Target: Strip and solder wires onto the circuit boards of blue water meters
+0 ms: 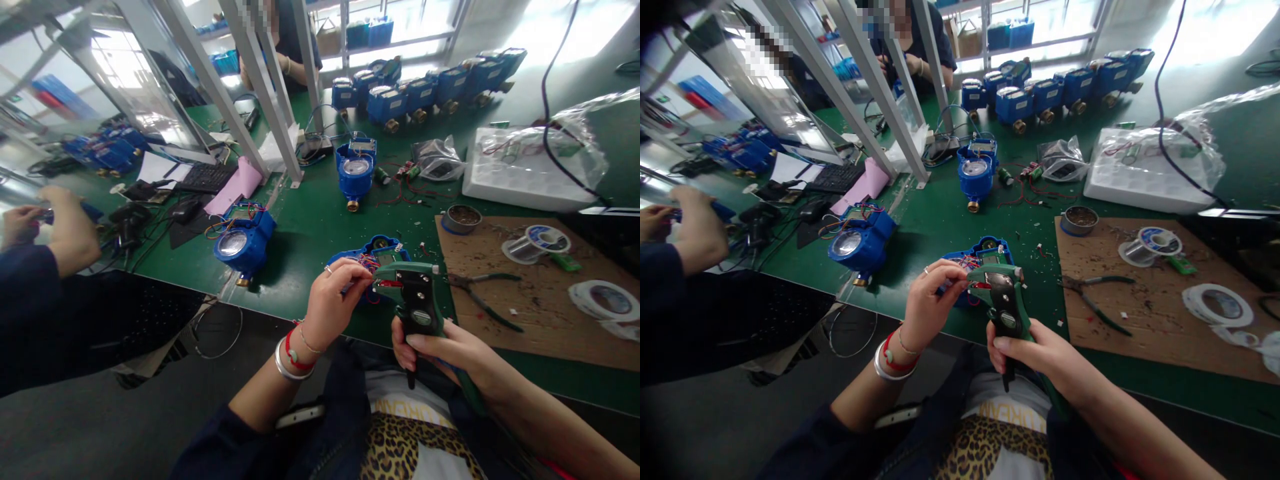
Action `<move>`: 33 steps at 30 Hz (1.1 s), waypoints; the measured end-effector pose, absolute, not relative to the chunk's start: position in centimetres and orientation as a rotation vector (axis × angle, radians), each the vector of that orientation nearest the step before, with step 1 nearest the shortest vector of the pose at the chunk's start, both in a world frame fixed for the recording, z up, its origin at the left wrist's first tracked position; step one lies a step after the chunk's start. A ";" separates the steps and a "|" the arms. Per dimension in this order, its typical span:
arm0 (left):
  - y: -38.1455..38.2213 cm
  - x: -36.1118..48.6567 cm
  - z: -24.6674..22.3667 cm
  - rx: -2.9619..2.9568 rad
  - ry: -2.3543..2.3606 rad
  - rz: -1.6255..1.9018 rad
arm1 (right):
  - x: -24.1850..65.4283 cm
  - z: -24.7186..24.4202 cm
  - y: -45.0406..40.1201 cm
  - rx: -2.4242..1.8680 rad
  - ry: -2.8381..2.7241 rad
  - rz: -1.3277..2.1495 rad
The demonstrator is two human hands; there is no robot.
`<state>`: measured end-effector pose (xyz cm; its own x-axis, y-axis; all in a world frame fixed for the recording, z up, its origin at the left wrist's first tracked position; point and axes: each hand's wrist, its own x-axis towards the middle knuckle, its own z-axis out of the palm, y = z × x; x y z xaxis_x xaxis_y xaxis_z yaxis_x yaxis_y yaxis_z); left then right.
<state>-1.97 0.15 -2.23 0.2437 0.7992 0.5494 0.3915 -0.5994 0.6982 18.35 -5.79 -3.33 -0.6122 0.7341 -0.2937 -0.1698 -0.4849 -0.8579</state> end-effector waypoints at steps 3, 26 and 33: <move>0.1 -2.0 -2.3 2.103 1.076 1.308 | 18.2 -3.7 -5.9 -0.889 -1.093 2.113; 0.2 -2.3 -2.7 2.127 1.020 1.324 | 17.7 -3.0 -5.7 -0.920 -1.080 2.125; 0.2 -2.4 -3.0 2.132 1.043 1.347 | 17.6 -3.2 -5.8 -0.958 -1.060 2.105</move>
